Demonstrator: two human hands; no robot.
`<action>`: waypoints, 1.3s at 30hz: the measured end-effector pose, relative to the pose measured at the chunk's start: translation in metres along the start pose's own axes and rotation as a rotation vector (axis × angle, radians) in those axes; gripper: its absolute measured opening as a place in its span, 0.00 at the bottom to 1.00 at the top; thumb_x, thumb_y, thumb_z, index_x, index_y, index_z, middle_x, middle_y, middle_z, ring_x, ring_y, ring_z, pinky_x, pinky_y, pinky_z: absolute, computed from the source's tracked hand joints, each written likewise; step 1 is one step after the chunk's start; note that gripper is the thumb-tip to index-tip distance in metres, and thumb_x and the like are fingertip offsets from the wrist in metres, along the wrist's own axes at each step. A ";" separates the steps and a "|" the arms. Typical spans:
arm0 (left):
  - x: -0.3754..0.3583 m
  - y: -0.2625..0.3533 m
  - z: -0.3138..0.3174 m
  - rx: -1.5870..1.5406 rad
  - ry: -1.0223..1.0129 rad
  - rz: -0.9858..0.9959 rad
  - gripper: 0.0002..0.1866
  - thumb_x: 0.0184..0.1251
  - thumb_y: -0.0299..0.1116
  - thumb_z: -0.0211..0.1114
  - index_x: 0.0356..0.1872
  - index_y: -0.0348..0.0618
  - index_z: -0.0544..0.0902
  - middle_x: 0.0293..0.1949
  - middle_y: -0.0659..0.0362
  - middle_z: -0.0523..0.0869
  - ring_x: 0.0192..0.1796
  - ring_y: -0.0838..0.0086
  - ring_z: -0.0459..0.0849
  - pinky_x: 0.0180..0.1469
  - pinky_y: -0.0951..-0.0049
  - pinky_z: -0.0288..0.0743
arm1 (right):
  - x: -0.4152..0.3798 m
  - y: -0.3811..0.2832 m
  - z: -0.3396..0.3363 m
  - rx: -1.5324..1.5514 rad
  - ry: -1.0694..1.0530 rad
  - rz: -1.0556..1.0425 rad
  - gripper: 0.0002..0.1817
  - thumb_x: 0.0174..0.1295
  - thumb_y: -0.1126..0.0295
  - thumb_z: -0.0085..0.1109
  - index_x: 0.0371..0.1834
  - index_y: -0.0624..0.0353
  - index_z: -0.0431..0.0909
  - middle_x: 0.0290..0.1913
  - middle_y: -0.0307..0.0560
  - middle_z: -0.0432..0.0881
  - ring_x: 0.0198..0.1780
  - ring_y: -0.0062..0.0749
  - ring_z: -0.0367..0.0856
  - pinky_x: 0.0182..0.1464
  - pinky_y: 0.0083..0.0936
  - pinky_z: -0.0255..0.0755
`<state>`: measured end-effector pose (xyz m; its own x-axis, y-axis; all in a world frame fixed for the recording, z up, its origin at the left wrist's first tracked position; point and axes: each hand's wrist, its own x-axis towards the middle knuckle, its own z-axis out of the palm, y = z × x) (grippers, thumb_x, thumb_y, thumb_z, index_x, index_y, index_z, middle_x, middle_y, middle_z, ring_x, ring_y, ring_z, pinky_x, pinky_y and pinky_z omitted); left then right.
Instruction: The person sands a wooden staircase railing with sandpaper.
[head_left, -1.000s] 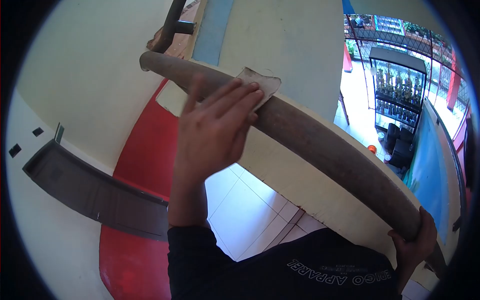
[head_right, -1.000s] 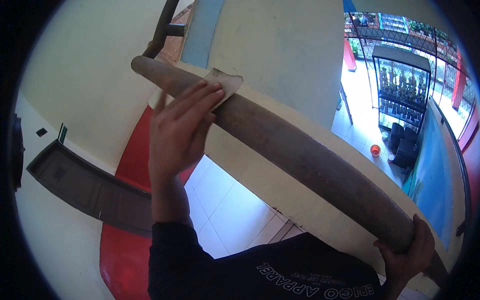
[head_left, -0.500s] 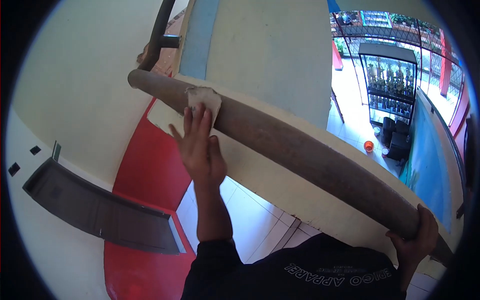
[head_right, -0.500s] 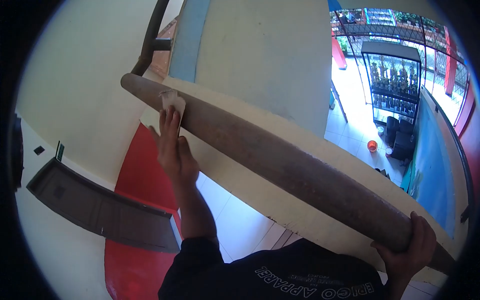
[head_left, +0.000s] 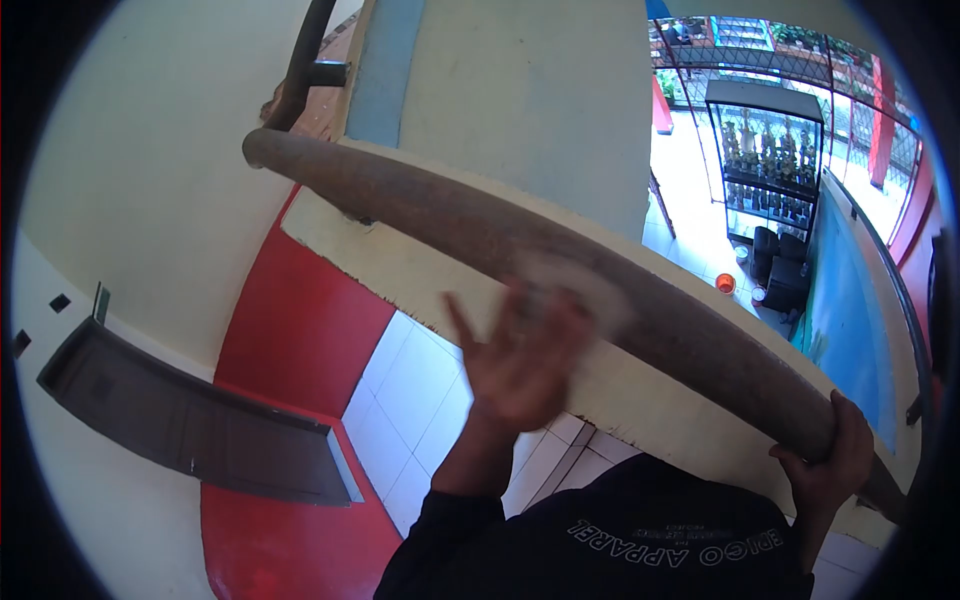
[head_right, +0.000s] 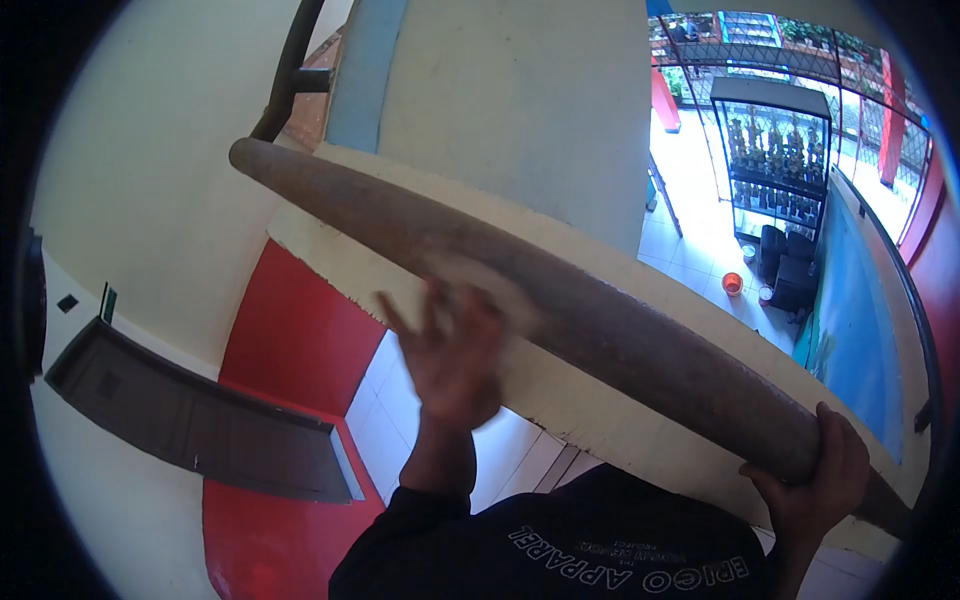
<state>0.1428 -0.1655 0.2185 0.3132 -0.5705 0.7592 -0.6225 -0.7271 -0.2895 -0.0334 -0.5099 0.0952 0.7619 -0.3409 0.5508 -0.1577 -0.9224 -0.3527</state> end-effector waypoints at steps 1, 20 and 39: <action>0.002 -0.007 -0.004 0.049 0.008 -0.098 0.21 0.73 0.31 0.56 0.65 0.49 0.81 0.69 0.55 0.80 0.78 0.45 0.66 0.79 0.29 0.33 | 0.001 -0.001 -0.001 0.004 0.000 -0.003 0.58 0.34 0.25 0.73 0.64 0.58 0.78 0.55 0.57 0.82 0.58 0.54 0.81 0.60 0.51 0.73; -0.004 0.040 -0.010 -0.378 0.274 -0.151 0.17 0.57 0.16 0.70 0.49 0.40 0.86 0.44 0.46 0.92 0.48 0.61 0.93 0.53 0.64 0.85 | 0.009 -0.012 0.001 -0.019 0.169 -0.090 0.51 0.34 0.27 0.74 0.56 0.58 0.82 0.47 0.50 0.86 0.48 0.48 0.85 0.52 0.44 0.77; 0.012 0.079 -0.020 -0.367 0.279 -0.083 0.10 0.51 0.19 0.75 0.32 0.44 0.86 0.46 0.54 0.92 0.56 0.59 0.90 0.56 0.58 0.79 | 0.013 -0.019 -0.013 0.035 -0.039 -0.023 0.47 0.40 0.34 0.77 0.61 0.54 0.79 0.52 0.50 0.84 0.54 0.47 0.83 0.58 0.43 0.72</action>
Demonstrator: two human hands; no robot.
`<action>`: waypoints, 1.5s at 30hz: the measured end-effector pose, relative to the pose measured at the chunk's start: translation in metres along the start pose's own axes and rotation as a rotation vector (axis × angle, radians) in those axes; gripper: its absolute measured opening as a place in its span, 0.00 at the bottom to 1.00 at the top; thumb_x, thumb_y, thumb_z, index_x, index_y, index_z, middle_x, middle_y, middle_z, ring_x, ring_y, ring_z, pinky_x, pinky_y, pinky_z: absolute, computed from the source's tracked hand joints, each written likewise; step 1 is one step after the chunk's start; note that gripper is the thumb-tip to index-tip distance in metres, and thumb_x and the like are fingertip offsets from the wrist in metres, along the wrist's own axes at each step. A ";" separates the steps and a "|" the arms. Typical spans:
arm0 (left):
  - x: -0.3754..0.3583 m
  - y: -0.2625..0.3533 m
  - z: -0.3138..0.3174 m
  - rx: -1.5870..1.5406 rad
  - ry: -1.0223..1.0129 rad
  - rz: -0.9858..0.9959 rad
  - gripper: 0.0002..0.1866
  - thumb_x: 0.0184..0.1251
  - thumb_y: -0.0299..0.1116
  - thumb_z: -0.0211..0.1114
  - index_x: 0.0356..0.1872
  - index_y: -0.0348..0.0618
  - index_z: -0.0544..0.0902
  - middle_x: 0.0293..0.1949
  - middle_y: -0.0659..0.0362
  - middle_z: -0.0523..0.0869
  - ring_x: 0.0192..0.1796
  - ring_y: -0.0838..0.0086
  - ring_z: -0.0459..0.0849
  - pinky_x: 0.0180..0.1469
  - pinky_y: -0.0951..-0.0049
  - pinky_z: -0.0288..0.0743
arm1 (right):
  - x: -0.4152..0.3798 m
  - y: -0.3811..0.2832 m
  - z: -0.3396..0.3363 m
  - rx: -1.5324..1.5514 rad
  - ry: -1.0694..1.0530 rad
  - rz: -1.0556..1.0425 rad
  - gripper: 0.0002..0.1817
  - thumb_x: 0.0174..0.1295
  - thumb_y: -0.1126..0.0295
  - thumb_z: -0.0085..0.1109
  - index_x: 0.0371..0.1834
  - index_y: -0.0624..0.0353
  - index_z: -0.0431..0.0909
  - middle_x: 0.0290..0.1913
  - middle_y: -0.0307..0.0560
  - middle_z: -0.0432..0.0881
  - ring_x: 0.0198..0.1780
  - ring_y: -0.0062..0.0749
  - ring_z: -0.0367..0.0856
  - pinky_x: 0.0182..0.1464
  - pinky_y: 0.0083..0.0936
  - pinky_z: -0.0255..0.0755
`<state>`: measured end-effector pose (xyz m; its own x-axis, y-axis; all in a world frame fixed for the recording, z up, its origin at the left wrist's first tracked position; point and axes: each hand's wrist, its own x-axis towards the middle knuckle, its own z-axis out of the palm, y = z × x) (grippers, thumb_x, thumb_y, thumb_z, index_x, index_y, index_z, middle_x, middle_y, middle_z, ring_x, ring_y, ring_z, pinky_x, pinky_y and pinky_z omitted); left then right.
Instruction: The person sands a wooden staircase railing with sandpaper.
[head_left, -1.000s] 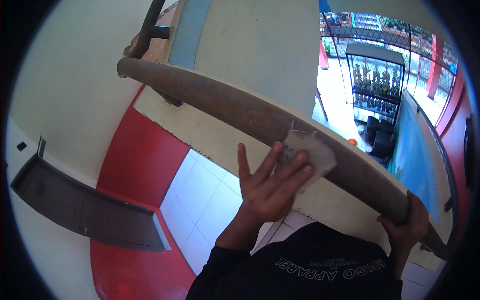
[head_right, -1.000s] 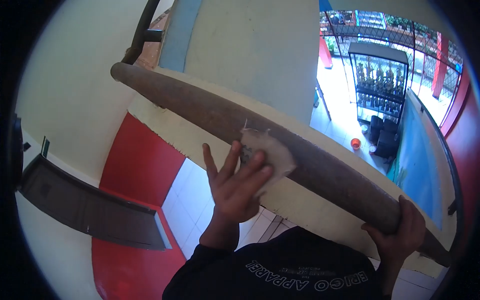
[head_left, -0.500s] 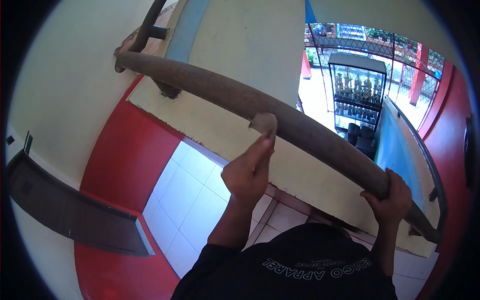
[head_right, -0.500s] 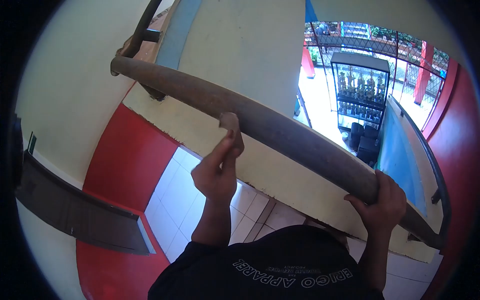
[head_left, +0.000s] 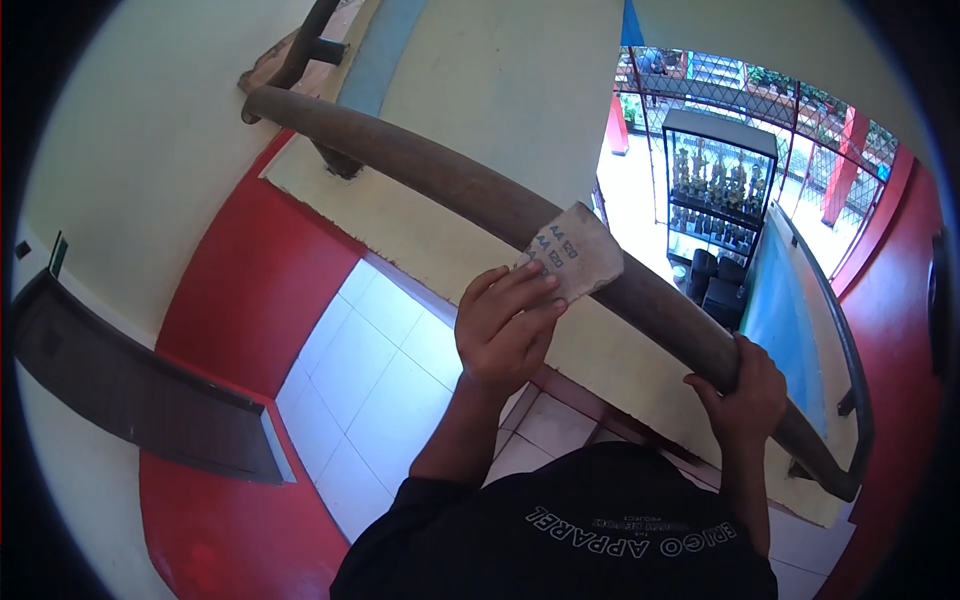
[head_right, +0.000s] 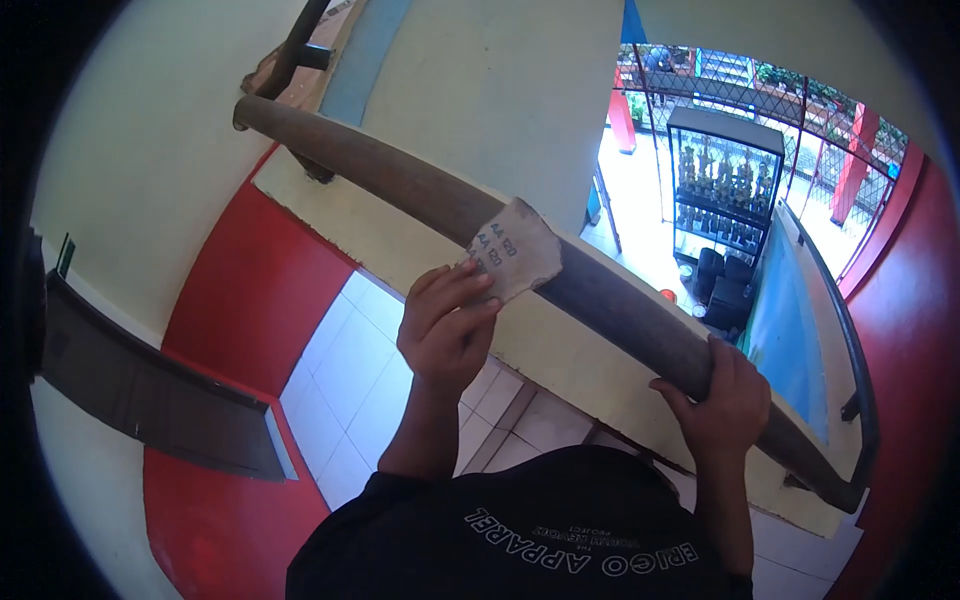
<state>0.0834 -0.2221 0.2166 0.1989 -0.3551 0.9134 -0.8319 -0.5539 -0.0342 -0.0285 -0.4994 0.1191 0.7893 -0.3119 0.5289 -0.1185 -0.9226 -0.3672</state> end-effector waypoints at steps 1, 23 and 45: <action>0.001 0.002 0.001 0.044 -0.054 0.002 0.10 0.51 0.20 0.75 0.34 0.46 0.86 0.47 0.55 0.92 0.56 0.59 0.89 0.56 0.59 0.77 | 0.000 0.001 -0.001 0.021 -0.027 0.002 0.47 0.42 0.35 0.77 0.62 0.55 0.78 0.53 0.51 0.84 0.54 0.47 0.82 0.58 0.44 0.72; 0.093 -0.044 0.001 0.730 -0.665 0.275 0.42 0.62 0.81 0.47 0.55 0.58 0.86 0.55 0.62 0.88 0.68 0.57 0.80 0.78 0.33 0.34 | 0.002 0.015 -0.006 0.063 -0.018 -0.145 0.43 0.52 0.33 0.68 0.61 0.56 0.79 0.51 0.47 0.81 0.53 0.39 0.80 0.59 0.44 0.68; 0.101 -0.028 0.016 0.754 -0.875 0.095 0.50 0.46 0.88 0.47 0.47 0.53 0.90 0.48 0.62 0.90 0.66 0.60 0.81 0.73 0.19 0.29 | 0.000 0.017 -0.006 0.124 -0.044 -0.123 0.41 0.53 0.35 0.71 0.61 0.56 0.79 0.52 0.50 0.82 0.54 0.41 0.82 0.62 0.47 0.69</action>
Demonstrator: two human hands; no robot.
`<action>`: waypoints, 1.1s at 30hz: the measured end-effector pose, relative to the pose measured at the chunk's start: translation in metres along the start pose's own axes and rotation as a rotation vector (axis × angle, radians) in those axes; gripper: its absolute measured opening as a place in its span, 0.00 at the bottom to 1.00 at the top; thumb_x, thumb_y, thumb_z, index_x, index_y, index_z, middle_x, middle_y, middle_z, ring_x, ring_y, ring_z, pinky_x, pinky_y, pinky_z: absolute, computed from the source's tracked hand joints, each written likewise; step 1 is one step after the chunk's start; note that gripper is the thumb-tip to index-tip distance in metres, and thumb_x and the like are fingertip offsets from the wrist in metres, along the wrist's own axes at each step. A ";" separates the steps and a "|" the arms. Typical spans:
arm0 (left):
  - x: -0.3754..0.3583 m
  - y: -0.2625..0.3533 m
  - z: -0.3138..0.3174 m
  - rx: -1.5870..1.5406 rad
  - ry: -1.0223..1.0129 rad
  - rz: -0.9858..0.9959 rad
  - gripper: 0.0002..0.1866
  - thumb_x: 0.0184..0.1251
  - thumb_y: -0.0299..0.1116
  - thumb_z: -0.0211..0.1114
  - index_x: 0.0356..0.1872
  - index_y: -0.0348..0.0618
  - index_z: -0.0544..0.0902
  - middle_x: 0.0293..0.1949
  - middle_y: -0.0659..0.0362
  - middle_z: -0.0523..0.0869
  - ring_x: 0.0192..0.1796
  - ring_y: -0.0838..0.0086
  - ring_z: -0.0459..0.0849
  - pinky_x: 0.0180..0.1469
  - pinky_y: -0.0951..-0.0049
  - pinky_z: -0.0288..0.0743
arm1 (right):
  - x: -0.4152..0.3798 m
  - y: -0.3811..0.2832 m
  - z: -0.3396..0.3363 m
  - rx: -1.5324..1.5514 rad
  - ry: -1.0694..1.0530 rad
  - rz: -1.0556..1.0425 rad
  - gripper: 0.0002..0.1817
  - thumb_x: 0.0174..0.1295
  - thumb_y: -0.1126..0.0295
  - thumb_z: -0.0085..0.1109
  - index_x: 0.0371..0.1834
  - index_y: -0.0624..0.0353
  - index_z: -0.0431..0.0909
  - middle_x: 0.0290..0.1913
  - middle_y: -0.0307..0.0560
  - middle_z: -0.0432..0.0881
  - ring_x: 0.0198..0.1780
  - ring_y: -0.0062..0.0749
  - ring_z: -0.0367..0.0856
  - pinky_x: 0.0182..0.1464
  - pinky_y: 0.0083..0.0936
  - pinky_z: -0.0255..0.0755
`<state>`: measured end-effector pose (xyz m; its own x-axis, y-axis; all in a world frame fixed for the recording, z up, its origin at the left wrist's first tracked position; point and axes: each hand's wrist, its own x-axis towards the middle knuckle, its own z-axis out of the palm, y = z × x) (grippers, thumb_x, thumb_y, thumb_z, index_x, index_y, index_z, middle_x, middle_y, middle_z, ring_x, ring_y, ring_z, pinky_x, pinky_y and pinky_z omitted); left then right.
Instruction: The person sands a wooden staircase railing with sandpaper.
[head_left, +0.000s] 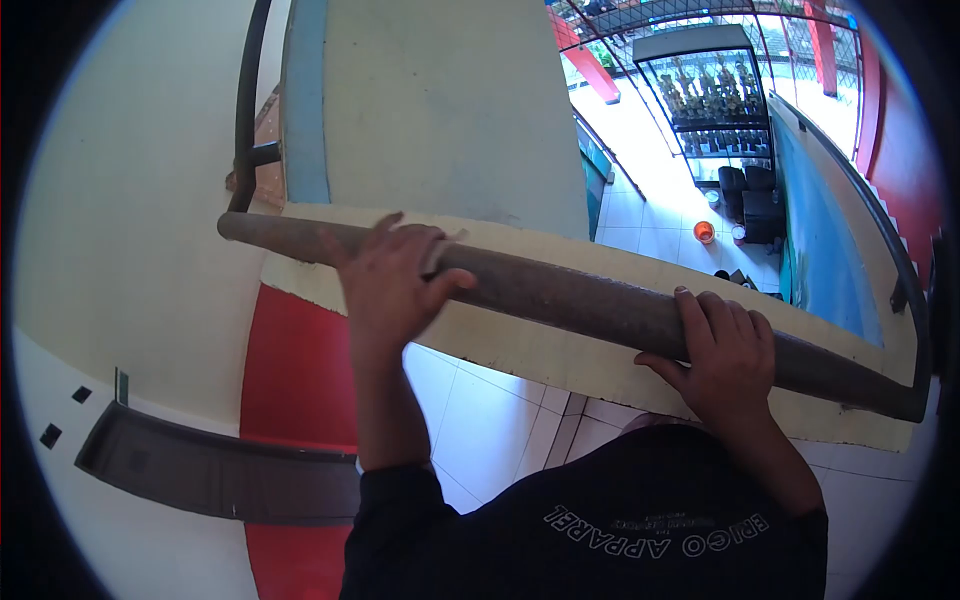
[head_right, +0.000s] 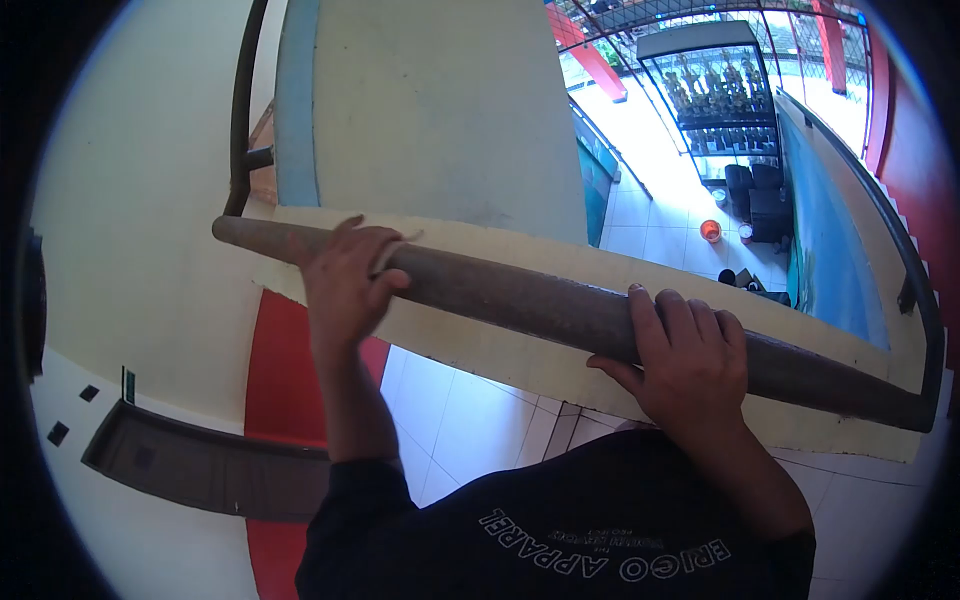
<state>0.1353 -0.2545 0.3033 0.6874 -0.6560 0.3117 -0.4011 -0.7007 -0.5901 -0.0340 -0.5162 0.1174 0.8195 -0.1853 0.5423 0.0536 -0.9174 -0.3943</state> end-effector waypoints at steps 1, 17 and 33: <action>0.002 0.018 0.000 -0.104 0.010 0.098 0.49 0.47 0.87 0.49 0.46 0.53 0.90 0.48 0.62 0.90 0.65 0.61 0.82 0.73 0.19 0.29 | 0.000 0.000 0.001 0.000 0.008 -0.005 0.41 0.53 0.35 0.71 0.61 0.56 0.80 0.52 0.50 0.82 0.54 0.40 0.82 0.61 0.46 0.69; -0.029 0.072 0.001 -0.117 0.218 0.290 0.25 0.78 0.58 0.52 0.67 0.61 0.79 0.72 0.71 0.77 0.78 0.68 0.67 0.77 0.25 0.26 | -0.001 0.001 0.000 -0.026 0.086 -0.039 0.40 0.53 0.36 0.70 0.60 0.55 0.80 0.49 0.45 0.82 0.49 0.37 0.81 0.56 0.40 0.70; -0.059 0.128 0.005 -0.168 0.272 0.146 0.29 0.83 0.58 0.37 0.62 0.59 0.85 0.63 0.69 0.86 0.79 0.53 0.66 0.73 0.22 0.17 | 0.001 0.001 -0.001 -0.012 0.060 -0.037 0.40 0.52 0.38 0.71 0.62 0.55 0.79 0.50 0.45 0.82 0.50 0.37 0.81 0.55 0.42 0.71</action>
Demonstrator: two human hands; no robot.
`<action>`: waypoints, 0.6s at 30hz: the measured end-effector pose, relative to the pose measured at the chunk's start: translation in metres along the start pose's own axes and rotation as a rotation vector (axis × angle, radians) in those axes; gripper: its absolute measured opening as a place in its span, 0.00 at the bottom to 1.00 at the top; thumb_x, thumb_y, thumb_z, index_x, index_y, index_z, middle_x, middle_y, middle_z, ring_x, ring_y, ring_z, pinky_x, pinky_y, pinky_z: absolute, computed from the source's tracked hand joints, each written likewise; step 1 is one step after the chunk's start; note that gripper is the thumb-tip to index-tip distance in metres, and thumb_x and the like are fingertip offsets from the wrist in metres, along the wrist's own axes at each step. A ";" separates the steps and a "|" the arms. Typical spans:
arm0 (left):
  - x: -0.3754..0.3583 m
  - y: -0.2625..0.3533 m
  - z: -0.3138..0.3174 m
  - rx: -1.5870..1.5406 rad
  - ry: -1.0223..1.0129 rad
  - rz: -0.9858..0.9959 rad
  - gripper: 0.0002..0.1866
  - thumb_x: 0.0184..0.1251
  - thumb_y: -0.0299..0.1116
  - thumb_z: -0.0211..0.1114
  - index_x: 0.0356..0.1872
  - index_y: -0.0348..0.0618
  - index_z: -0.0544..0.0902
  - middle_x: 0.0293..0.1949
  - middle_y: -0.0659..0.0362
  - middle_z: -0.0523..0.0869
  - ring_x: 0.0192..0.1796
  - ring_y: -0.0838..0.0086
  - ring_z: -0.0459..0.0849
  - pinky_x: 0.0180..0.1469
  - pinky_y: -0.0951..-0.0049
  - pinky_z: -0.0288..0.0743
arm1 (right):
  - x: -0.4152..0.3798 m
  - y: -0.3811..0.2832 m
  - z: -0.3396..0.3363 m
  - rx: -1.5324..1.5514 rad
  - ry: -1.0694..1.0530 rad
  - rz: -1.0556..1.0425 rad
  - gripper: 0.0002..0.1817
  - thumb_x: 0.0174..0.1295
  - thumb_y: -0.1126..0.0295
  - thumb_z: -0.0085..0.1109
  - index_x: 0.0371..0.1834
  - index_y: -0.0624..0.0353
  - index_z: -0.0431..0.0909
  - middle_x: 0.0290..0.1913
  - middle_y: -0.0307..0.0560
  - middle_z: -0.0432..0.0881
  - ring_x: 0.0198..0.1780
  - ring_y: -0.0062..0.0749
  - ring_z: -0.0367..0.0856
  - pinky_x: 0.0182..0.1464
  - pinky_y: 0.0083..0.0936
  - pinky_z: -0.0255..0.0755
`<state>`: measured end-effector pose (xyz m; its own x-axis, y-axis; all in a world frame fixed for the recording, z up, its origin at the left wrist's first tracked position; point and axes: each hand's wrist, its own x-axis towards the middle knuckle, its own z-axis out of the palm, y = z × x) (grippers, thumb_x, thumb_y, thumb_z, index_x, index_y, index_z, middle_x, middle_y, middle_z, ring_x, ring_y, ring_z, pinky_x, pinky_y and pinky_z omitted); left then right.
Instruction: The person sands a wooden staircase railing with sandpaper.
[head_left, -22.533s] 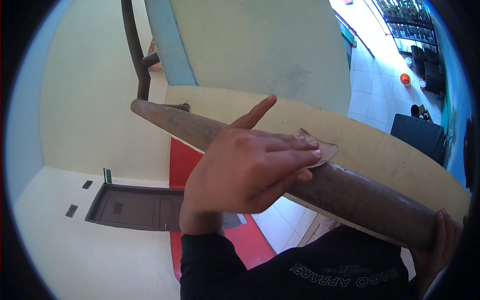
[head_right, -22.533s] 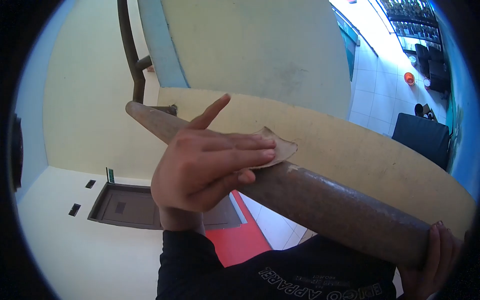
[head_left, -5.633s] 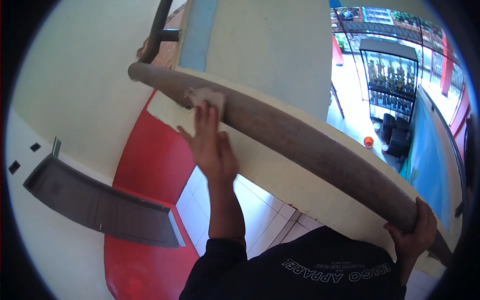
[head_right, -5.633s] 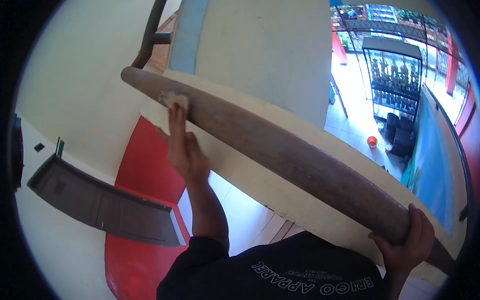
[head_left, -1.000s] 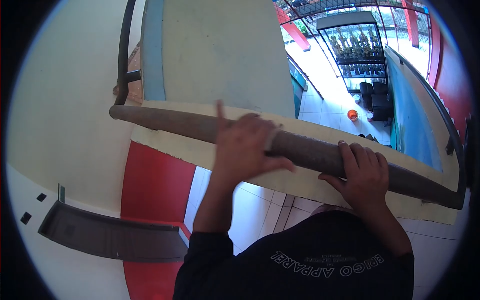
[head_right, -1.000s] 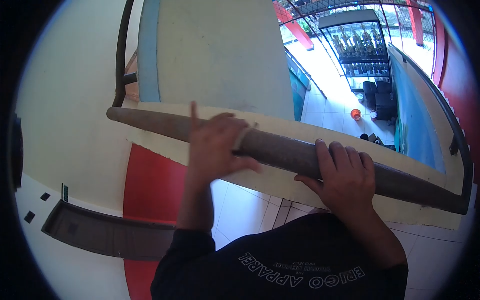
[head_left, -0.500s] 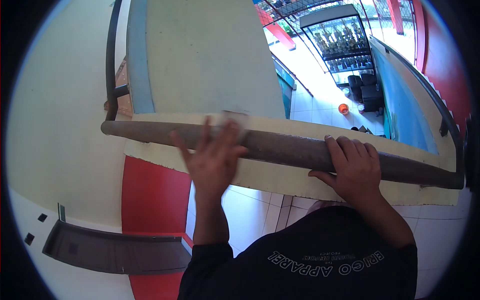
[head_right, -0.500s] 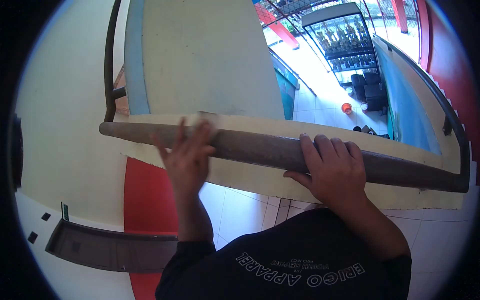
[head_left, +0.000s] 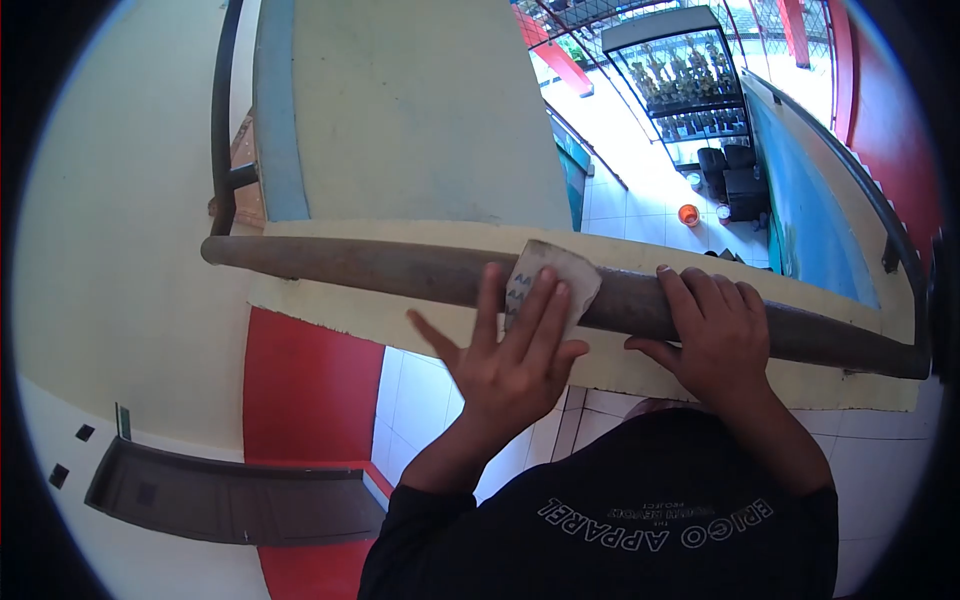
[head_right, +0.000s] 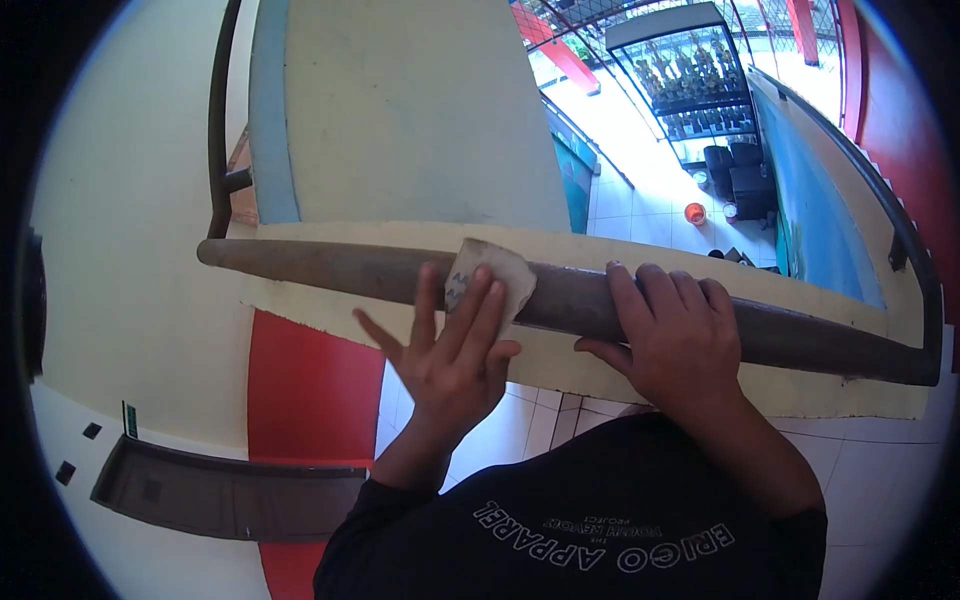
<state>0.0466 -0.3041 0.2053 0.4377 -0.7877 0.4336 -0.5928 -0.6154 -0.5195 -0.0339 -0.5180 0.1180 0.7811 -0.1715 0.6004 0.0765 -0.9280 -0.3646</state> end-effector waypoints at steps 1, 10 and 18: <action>0.000 -0.001 -0.003 0.014 -0.016 -0.043 0.29 0.83 0.58 0.38 0.62 0.58 0.85 0.62 0.69 0.86 0.79 0.53 0.66 0.72 0.21 0.17 | -0.001 0.000 0.000 0.008 -0.004 0.000 0.40 0.52 0.38 0.71 0.62 0.55 0.79 0.50 0.46 0.82 0.50 0.37 0.81 0.55 0.42 0.71; 0.001 -0.003 -0.016 -0.001 -0.105 -0.080 0.24 0.83 0.53 0.44 0.63 0.56 0.84 0.64 0.69 0.85 0.79 0.54 0.64 0.68 0.18 0.12 | -0.001 0.000 0.001 -0.004 0.000 0.007 0.40 0.52 0.37 0.71 0.62 0.54 0.79 0.50 0.46 0.82 0.50 0.38 0.82 0.56 0.43 0.72; 0.038 0.028 0.006 -0.131 -0.052 0.097 0.26 0.79 0.58 0.51 0.62 0.55 0.84 0.67 0.66 0.82 0.79 0.57 0.64 0.67 0.13 0.16 | -0.006 -0.001 0.008 -0.041 0.013 0.023 0.37 0.56 0.41 0.70 0.63 0.53 0.79 0.50 0.46 0.82 0.49 0.40 0.82 0.57 0.41 0.71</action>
<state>0.0506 -0.3510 0.2030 0.4066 -0.8455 0.3461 -0.7155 -0.5303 -0.4548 -0.0338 -0.5140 0.1092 0.7743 -0.1972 0.6013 0.0326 -0.9365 -0.3491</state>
